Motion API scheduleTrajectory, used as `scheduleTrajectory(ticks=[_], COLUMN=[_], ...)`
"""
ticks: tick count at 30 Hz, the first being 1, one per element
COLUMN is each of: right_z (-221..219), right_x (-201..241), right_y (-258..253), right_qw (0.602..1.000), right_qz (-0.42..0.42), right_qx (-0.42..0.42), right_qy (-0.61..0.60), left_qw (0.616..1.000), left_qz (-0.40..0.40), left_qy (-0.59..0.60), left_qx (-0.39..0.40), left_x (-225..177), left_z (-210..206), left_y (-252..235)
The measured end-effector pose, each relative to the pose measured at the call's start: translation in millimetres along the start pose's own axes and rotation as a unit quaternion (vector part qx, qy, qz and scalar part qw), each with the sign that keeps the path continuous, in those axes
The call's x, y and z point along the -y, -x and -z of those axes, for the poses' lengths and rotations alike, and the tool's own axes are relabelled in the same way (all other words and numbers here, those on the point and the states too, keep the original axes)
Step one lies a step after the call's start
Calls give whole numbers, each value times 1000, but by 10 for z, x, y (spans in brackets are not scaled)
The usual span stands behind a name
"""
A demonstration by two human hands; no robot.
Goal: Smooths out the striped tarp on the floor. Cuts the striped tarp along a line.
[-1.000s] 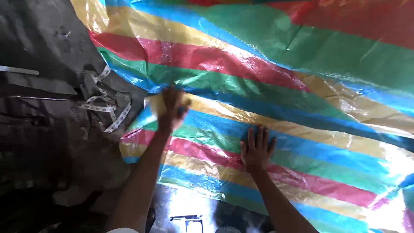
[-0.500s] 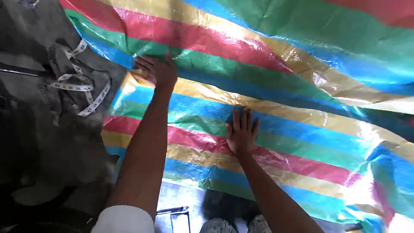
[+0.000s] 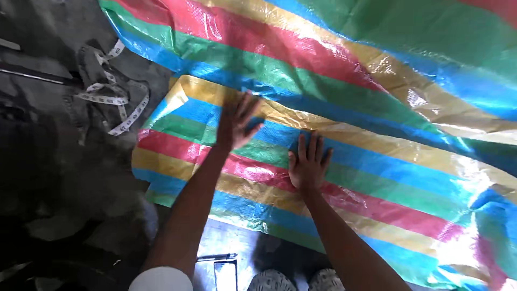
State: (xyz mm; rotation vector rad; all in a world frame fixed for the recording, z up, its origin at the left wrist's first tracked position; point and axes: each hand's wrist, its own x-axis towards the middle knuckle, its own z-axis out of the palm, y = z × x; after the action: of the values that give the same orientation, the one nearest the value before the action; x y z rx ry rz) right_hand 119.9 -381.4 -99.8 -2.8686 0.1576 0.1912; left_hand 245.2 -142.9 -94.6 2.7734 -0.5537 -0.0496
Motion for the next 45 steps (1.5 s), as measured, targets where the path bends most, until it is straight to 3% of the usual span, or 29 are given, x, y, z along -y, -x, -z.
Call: scheduleTrajectory(ticks=[4, 6, 7, 9, 11, 15, 18, 22, 25, 27, 29, 30, 33, 35, 37, 40, 42, 45], right_z=[-14, -22, -27, -15, -20, 63, 232, 604, 813, 857, 904, 899, 616, 337, 220, 257, 417, 564], right_x=[4, -5, -13, -27, -8, -101, -766, -2539, -3252, -3178, -2678, -2303, -1185, -926, -1280, -2735, -3608, -4051], right_y=[20, 15, 25, 24, 20, 55, 26, 26, 88, 122, 277, 428, 1194, 1590, 1892, 2589, 3042, 3334], right_qw=[1000, 1000, 1000, 1000, 1000, 999, 1000, 986, 976, 976, 978, 982, 993, 992, 997, 996, 978, 964], right_qz=[0, 4, 6, 7, 8, 25, 20, -147, -207, -207, -194, -167, -44, 21, 26, -82, -206, -265], right_qx=[-5, -18, -22, -6, -4, -6, -22, -72, -58, -57, -75, -83, -52, -24, -11, -18, -13, 4], right_qy=[4, 3, 0, -5, -11, -43, -5, 43, 42, 25, -7, -24, -95, -120, -75, -14, 10, 30], left_qw=[968, 944, 945, 976, 992, 991, 988, 988, 987, 984, 981, 985, 997, 998, 993, 980, 944, 898], left_qz=[242, 326, 325, 217, 126, 133, 150, 148, 143, 139, 124, 110, 70, 43, 64, 174, 315, 433], left_qy=[-67, -52, -44, -30, -30, -28, -16, -24, -49, -83, -118, -111, -9, 12, -20, -66, -88, -34], left_qx=[-15, -18, -13, -10, 3, 11, 25, 23, 48, 78, 88, 69, 23, 54, 101, 65, 40, 73], left_x=[737, 704, 536, 191, 108, 115, 106, 126, 141, 104, -84, -367, -1811, -2413, -2283, -1256, -691, -534], left_z=[432, 617, 661, 551, 278, 127, 195, 167, 177, 251, 352, 403, 332, -16, -345, -349, -81, 314], left_y=[-65, -71, -31, 121, 243, 305, 309, 288, 272, 226, 211, 255, 794, 1413, 1994, 2592, 2616, 2230])
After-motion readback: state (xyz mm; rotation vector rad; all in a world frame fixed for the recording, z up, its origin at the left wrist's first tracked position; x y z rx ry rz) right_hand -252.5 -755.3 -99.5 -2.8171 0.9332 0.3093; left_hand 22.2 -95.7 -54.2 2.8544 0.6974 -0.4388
